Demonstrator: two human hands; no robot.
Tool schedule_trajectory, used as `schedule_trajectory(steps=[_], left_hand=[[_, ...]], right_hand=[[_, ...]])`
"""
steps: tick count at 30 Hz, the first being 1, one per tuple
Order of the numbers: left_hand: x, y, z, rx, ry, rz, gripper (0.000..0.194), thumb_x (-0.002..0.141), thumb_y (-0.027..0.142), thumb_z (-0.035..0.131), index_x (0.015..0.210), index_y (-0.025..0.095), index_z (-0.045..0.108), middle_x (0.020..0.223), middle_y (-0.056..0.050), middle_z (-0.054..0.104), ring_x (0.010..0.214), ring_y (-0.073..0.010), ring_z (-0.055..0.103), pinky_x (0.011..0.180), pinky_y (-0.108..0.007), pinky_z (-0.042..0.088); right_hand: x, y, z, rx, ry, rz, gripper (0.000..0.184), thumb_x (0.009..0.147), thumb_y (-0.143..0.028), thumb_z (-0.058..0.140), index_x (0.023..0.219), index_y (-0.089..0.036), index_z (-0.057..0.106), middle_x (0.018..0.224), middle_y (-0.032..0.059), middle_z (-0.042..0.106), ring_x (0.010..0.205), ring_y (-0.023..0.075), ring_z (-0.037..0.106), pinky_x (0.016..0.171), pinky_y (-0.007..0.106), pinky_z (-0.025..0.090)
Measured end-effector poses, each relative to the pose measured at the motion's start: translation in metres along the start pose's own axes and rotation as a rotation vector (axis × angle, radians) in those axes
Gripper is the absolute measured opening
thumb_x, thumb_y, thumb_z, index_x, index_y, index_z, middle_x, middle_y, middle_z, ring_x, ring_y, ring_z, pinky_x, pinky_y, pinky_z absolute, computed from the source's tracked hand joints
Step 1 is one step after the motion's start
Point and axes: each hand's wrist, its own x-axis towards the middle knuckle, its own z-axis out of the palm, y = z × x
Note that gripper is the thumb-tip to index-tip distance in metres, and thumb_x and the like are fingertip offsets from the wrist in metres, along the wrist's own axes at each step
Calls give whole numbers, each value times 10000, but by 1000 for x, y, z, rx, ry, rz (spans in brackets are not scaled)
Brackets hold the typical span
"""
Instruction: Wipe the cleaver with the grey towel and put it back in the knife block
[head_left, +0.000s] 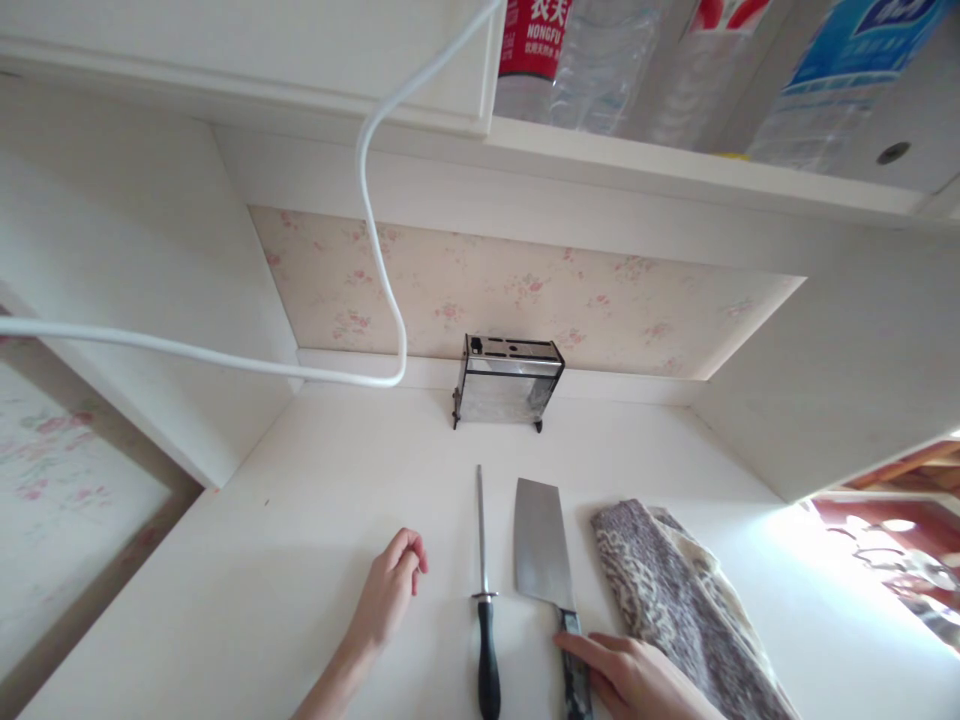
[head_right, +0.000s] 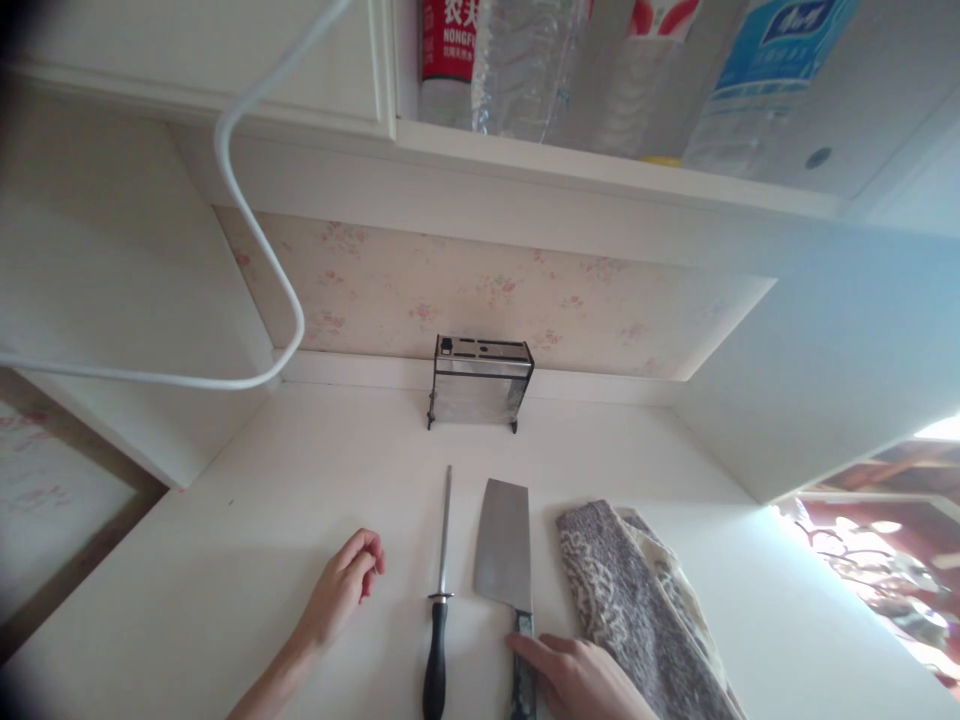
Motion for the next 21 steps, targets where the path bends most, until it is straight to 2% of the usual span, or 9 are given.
schedule_trajectory(steps=[7,12,15,17,19,21], left_hand=[[-3,2,-1,-86,-28,-22,110,767,255,410,739,213,506,690,34,569,543,-109,446,517,-226,338],[-2,0,-3,-155,-14,-36,100,749,263,422,746,212,508,690,38,562,526,-107,444,499,-222,328],[0,-4,-3,-131,-11,-20,114,773,276,416,757,211,508,692,32,558,527,-109,446,501,-225,337],[0,-6,-3,-89,-10,-1,125,785,284,410,761,214,511,678,31,554,528,-117,451,498,-229,338],[0,-7,-2,-38,-3,26,125,783,277,411,748,219,516,628,38,527,529,-126,454,499,-231,335],[-1,-7,-2,16,4,41,129,780,265,409,734,223,521,564,48,484,518,-133,445,498,-230,328]], right_hand=[[6,-14,-6,-254,-77,-34,640,672,-34,441,1190,-367,617,764,3,733,722,232,718,576,247,398],[3,-14,-11,-306,-122,-116,401,744,-99,463,1062,-292,613,592,0,660,539,217,672,468,267,237],[0,-15,-26,-243,-106,-128,337,753,-102,474,1014,-273,602,629,-4,658,535,186,644,476,253,233],[-1,-17,-41,-161,-53,-87,225,825,-178,487,976,-275,622,615,-15,643,533,164,614,492,240,276],[1,-18,-58,-63,59,-23,147,856,-337,550,934,-281,661,607,-24,640,549,155,595,523,233,350],[6,-15,-74,48,239,72,235,808,-474,621,917,-281,700,621,-23,658,564,158,598,563,241,431]])
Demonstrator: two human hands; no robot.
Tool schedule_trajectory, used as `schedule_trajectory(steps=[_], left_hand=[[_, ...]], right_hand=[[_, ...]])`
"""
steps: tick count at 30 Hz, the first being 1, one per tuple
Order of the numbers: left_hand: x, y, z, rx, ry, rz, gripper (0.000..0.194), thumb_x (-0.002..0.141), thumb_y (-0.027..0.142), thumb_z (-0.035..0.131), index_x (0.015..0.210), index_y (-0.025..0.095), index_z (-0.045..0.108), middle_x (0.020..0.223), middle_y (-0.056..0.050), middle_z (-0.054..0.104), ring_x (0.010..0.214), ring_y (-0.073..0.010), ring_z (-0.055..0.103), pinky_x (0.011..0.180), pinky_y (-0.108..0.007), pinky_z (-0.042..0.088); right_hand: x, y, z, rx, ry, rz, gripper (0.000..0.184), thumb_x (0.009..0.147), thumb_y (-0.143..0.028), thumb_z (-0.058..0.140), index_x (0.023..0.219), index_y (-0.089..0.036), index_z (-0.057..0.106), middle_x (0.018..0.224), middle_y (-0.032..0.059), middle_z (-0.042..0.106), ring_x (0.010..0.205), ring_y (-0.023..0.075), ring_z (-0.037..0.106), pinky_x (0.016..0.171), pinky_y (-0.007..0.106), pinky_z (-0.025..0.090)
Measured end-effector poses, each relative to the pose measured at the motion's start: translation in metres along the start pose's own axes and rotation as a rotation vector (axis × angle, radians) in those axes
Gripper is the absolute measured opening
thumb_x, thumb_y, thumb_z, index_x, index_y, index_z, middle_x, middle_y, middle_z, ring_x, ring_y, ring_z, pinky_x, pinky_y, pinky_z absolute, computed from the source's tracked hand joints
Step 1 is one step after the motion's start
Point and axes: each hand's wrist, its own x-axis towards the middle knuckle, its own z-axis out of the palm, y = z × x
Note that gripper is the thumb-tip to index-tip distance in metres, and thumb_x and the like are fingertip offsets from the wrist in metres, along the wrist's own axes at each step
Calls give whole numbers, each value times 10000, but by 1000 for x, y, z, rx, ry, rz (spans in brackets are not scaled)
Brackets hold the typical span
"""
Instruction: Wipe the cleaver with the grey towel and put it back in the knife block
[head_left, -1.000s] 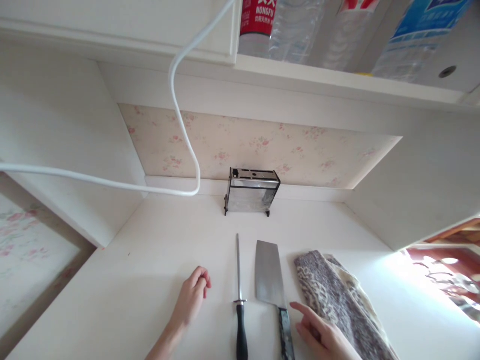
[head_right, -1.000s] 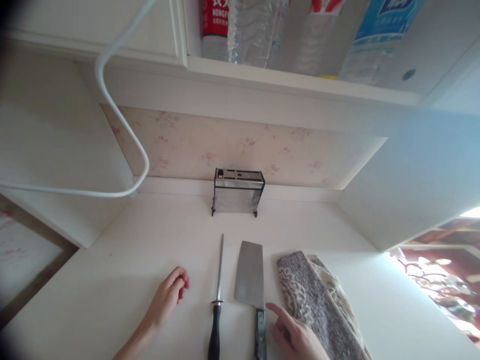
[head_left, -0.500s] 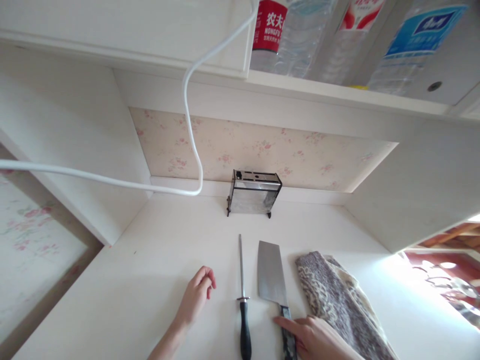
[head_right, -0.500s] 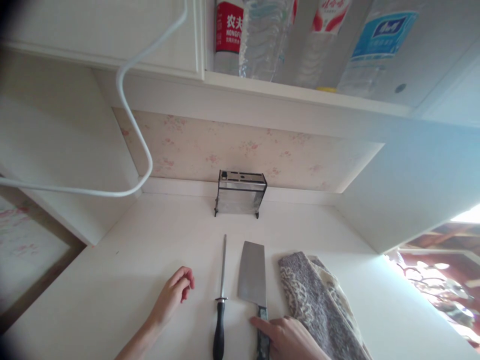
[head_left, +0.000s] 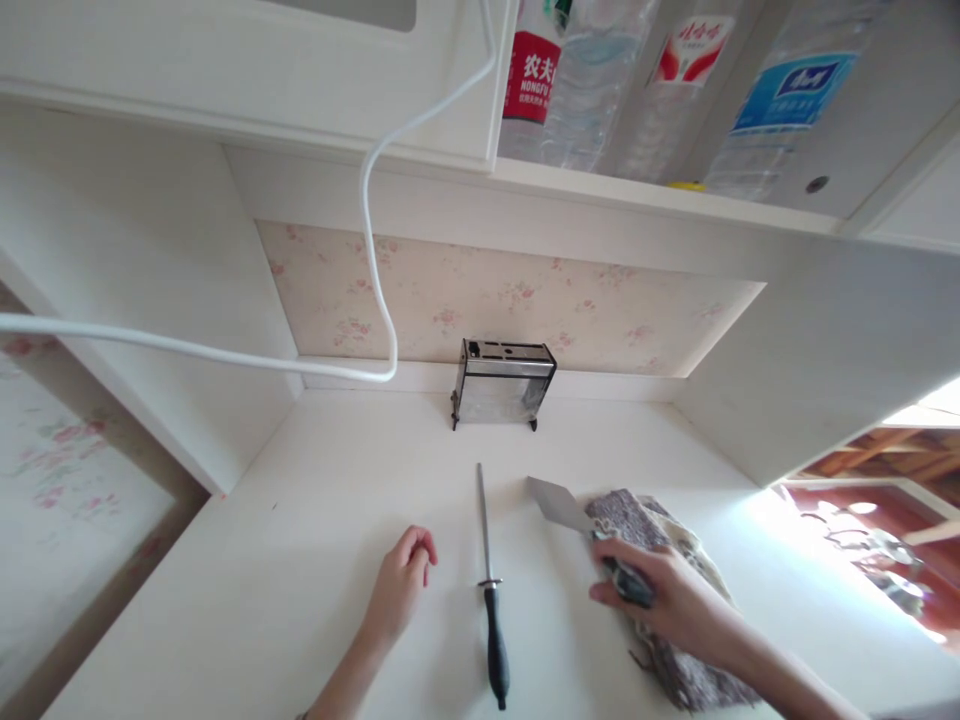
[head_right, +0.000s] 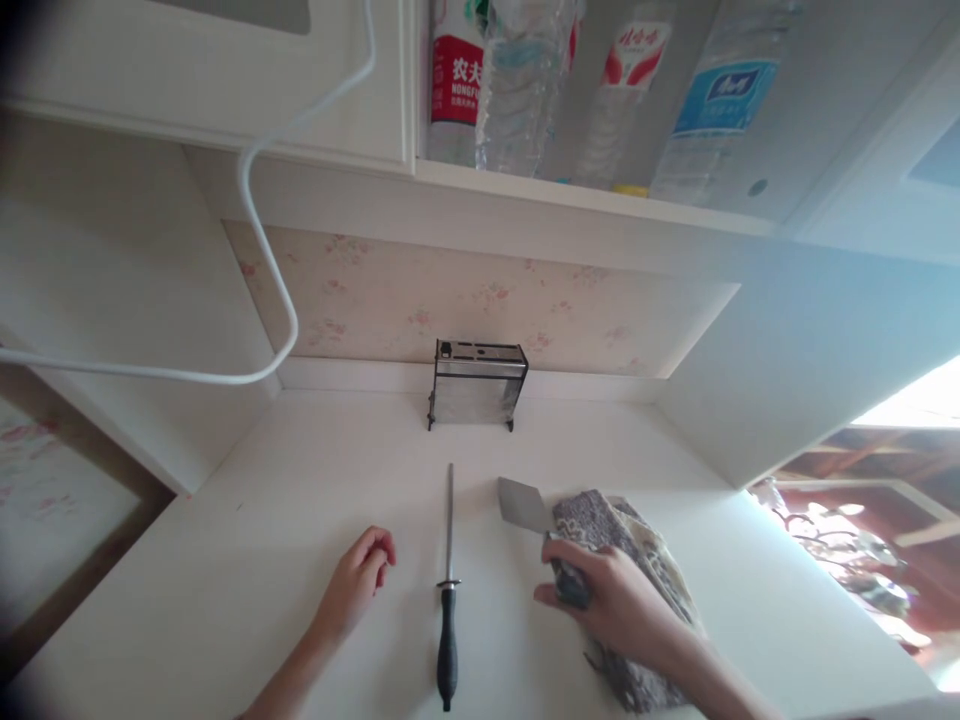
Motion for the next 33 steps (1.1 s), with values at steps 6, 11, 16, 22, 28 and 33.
schedule_trajectory(steps=[6,11,16,22,28,33], left_hand=[[-1,2,-1,69,-4,9,140,787,259,395,739,226,522,524,52,458,515,-137,450,505,-226,328],[1,0,-2,60,-13,21,144,776,254,391,724,226,522,515,53,461,495,-135,446,501,-226,320],[3,-2,-3,49,-25,29,149,776,269,395,730,231,531,504,51,471,503,-144,462,494,-226,323],[3,-2,-5,44,-43,39,157,793,282,391,751,232,533,512,55,480,503,-141,469,490,-225,331],[2,0,-6,53,-78,44,158,801,259,387,764,224,536,523,52,495,498,-135,458,498,-232,350],[5,-1,-7,16,-96,24,157,808,273,388,779,222,533,533,56,490,497,-131,456,499,-232,369]], right_hand=[[34,6,-45,408,346,277,421,745,-521,684,978,-171,702,626,34,690,535,182,640,527,282,525],[56,-14,-92,428,545,238,411,686,-422,757,945,-110,694,571,40,665,478,152,608,483,259,512],[83,-43,-145,436,782,73,389,716,-346,761,976,-69,674,599,66,674,492,122,601,506,225,496],[139,-68,-183,672,882,-21,619,791,-354,653,1173,115,523,851,263,698,461,64,569,479,200,395],[180,-73,-184,665,862,-57,689,821,-399,593,1193,159,432,1099,426,571,482,6,554,496,166,361],[194,-71,-175,651,840,-9,628,831,-408,562,1120,135,432,1051,373,616,504,-6,566,514,146,349]])
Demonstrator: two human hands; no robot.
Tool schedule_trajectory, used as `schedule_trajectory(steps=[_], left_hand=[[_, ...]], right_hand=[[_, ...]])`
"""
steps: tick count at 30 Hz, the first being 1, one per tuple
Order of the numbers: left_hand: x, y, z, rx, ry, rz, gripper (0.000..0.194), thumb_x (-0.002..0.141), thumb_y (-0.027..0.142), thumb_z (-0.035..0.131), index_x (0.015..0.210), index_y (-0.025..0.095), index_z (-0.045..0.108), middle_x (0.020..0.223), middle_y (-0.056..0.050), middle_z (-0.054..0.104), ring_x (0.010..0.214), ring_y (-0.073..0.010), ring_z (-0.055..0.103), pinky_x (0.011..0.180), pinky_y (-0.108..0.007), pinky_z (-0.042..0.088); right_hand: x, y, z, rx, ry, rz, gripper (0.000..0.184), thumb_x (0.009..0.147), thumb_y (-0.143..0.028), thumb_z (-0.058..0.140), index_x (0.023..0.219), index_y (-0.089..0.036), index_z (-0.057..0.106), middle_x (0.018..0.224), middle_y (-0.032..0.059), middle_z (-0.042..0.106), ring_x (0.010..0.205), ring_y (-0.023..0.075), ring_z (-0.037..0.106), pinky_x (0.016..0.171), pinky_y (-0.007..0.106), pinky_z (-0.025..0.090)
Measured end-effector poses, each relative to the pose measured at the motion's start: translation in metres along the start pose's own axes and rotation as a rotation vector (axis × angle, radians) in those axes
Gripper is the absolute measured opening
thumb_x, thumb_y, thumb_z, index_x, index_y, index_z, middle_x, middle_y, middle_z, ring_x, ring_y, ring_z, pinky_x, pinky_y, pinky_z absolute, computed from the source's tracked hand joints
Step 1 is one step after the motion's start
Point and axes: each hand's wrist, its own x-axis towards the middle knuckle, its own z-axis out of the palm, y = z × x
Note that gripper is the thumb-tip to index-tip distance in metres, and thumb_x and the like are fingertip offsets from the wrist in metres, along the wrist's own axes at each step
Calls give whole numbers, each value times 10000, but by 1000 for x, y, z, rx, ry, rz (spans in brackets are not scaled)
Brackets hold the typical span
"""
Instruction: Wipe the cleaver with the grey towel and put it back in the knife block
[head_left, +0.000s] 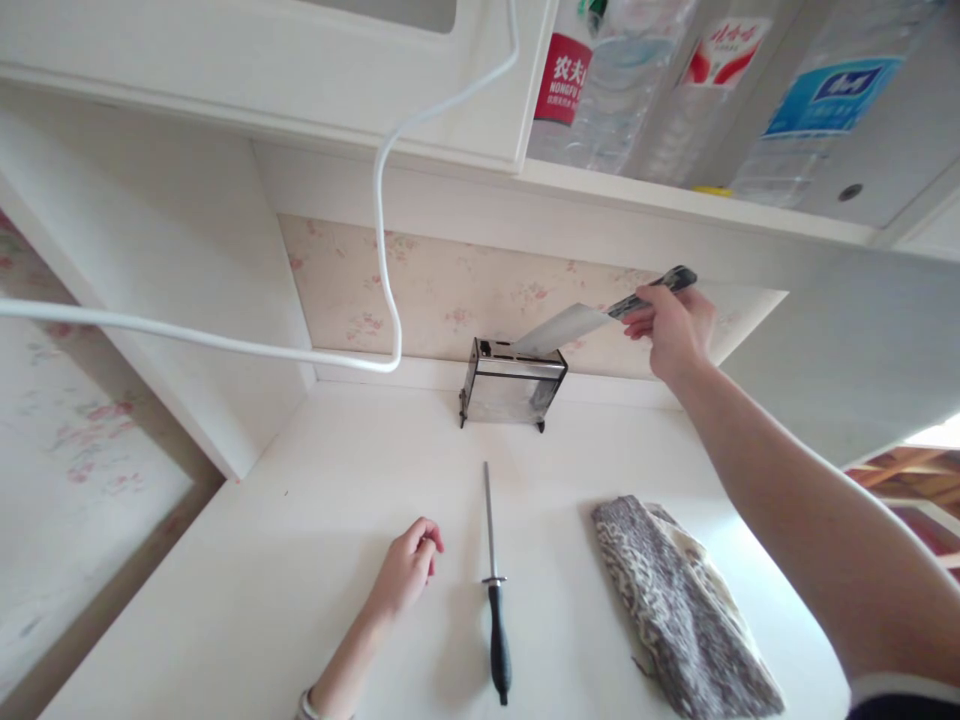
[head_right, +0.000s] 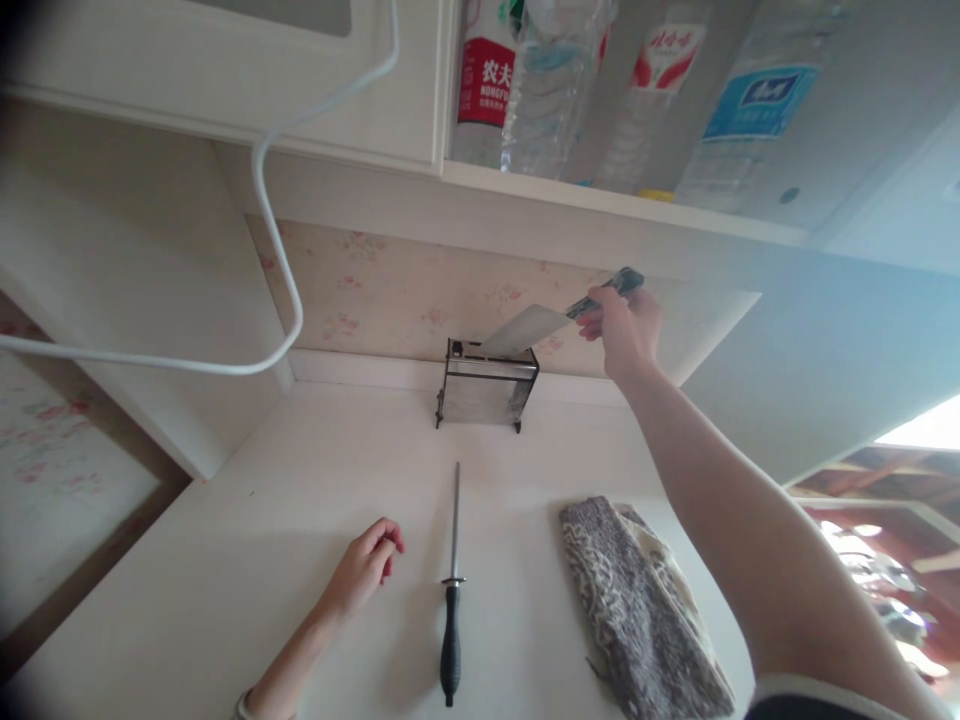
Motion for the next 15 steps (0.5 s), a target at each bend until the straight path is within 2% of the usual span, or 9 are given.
schedule_trajectory(steps=[2,4,7,10,15], left_hand=[[1,0,-1,-20,-7,-6,151,804,278,396,774,219,532,535,55,489,500,-131,458,497,-230,374],[2,0,-1,-38,-11,-5,143,800,282,406,768,216,529,539,53,491,505,-129,462,497,-226,375],[2,2,-1,-58,-10,-4,134,797,279,411,761,215,523,539,54,491,502,-125,456,494,-221,371],[3,3,-1,-71,-8,-8,129,794,271,413,756,214,522,541,52,496,504,-123,453,495,-220,372],[5,2,-2,-89,-5,-1,112,779,251,424,756,215,528,623,36,563,518,-118,465,494,-223,380]], right_hand=[[3,6,1,26,10,4,563,837,-384,561,1095,104,454,956,286,674,496,4,575,518,152,354],[8,14,1,74,41,-4,455,832,-346,579,1044,48,500,763,149,704,457,29,571,497,161,362],[17,24,-4,121,103,-26,250,811,-286,604,937,-77,550,531,2,630,381,78,539,421,181,359],[25,31,-11,111,136,-33,148,794,-254,627,865,-154,545,468,-33,588,346,102,503,371,202,340],[33,37,-15,41,136,-44,175,797,-265,655,891,-157,555,470,-42,570,356,94,480,383,207,346]])
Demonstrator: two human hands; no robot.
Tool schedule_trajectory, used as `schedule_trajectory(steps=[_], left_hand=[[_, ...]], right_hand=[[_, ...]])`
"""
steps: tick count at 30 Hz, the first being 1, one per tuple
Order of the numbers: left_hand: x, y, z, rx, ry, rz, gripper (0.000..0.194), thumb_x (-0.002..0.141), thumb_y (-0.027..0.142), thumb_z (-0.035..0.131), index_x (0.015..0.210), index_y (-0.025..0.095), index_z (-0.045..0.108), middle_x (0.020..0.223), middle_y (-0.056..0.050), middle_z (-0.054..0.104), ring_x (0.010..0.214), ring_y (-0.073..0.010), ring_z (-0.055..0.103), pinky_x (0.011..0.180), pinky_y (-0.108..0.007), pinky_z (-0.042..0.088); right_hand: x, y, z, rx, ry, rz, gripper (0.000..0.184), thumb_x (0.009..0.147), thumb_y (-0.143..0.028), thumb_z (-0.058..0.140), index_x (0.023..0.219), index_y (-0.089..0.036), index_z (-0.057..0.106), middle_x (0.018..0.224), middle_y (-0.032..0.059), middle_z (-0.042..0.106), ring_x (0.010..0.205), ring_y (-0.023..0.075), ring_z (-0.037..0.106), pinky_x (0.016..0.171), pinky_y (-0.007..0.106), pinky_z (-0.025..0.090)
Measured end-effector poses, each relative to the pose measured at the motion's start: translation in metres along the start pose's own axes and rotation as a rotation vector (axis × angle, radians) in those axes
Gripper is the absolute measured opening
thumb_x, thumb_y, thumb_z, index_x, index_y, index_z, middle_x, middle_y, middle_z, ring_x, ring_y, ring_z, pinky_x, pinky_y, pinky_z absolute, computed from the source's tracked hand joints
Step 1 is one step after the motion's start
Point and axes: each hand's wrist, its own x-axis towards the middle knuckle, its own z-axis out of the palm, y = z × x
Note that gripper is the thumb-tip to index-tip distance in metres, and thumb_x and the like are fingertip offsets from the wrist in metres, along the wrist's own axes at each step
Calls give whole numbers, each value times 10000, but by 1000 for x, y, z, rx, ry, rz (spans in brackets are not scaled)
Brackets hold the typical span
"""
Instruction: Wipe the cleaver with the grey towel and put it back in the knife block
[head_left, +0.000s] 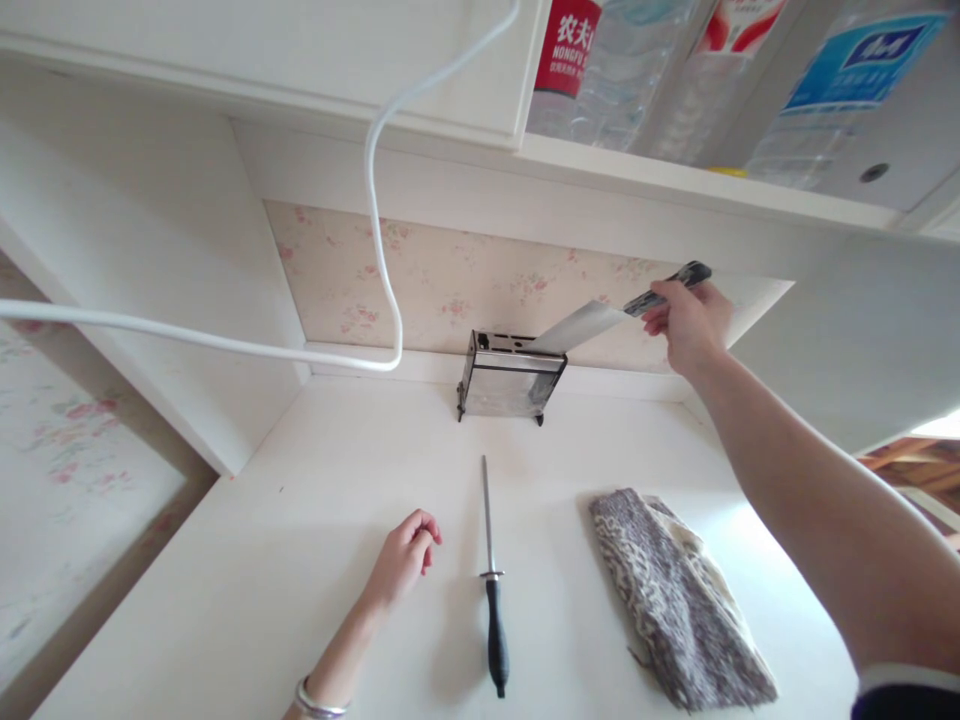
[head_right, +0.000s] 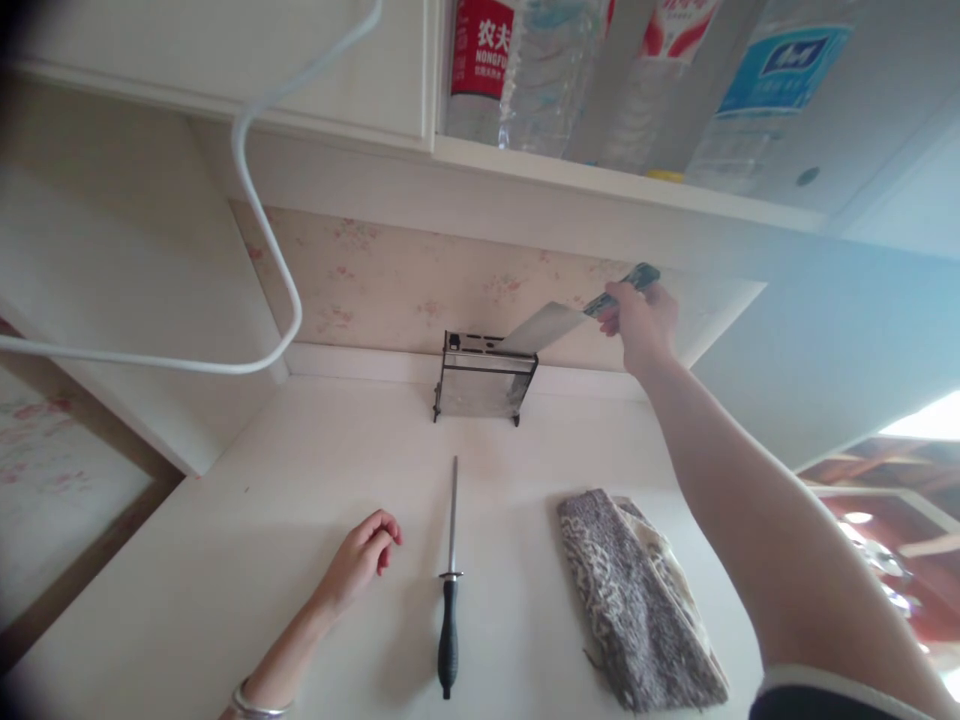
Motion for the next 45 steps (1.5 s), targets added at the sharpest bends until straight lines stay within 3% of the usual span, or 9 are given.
schedule_trajectory(steps=[9,17,24,29,32,36,38,41,45], left_hand=[[2,-3,-1,-26,9,6,106,779,235,432,752,210,531,680,27,600,519,-112,473,490,-228,381],[1,1,0,-75,30,-9,98,768,234,444,737,207,533,581,45,531,520,-116,466,488,-222,376],[5,1,0,-136,26,-13,91,747,231,448,736,199,533,709,21,600,526,-99,472,484,-217,375],[0,2,1,-133,29,-15,85,754,233,451,739,202,530,715,22,604,533,-103,474,483,-219,374],[-3,0,-1,-125,21,-23,75,754,232,455,736,204,523,729,15,607,540,-107,475,490,-224,378],[-12,4,-2,17,-23,35,114,806,221,414,785,212,526,732,7,591,569,-126,492,541,-246,414],[-21,13,4,205,-103,168,182,819,158,387,857,221,553,798,-12,611,681,-146,552,668,-271,467],[-35,31,22,522,-329,481,348,790,55,405,993,264,594,1108,-41,637,1021,-182,578,937,-325,434],[-43,44,42,890,-629,802,316,852,182,529,1142,295,589,1321,-35,594,1248,-254,489,1050,-404,363]], right_hand=[[16,-1,46,-203,-136,-10,339,813,-332,671,1021,-76,591,605,36,636,439,82,514,457,206,395],[-24,50,85,-318,-337,149,203,768,-262,693,912,-134,628,543,14,624,438,125,574,446,214,461],[-36,73,86,-234,-410,239,265,826,-285,655,1040,-148,581,669,39,669,467,106,578,450,205,482],[-50,78,69,-170,-453,274,595,787,-265,678,1317,-163,429,728,23,679,487,117,579,455,219,484],[-84,92,47,-141,-497,279,556,761,-291,671,1268,-182,471,719,9,677,492,116,576,438,204,446],[-170,119,8,-87,-629,334,353,716,-376,656,994,-170,592,616,-5,646,456,120,546,446,222,435],[-222,134,-11,-65,-660,368,330,733,-436,618,929,-171,601,608,-3,635,456,128,543,465,244,449],[-291,152,-31,-61,-605,447,316,820,-486,528,862,-185,615,657,12,634,499,147,557,483,254,440],[-336,164,-37,-261,-544,274,313,882,-476,479,875,-214,650,710,36,669,624,195,616,576,268,457]])
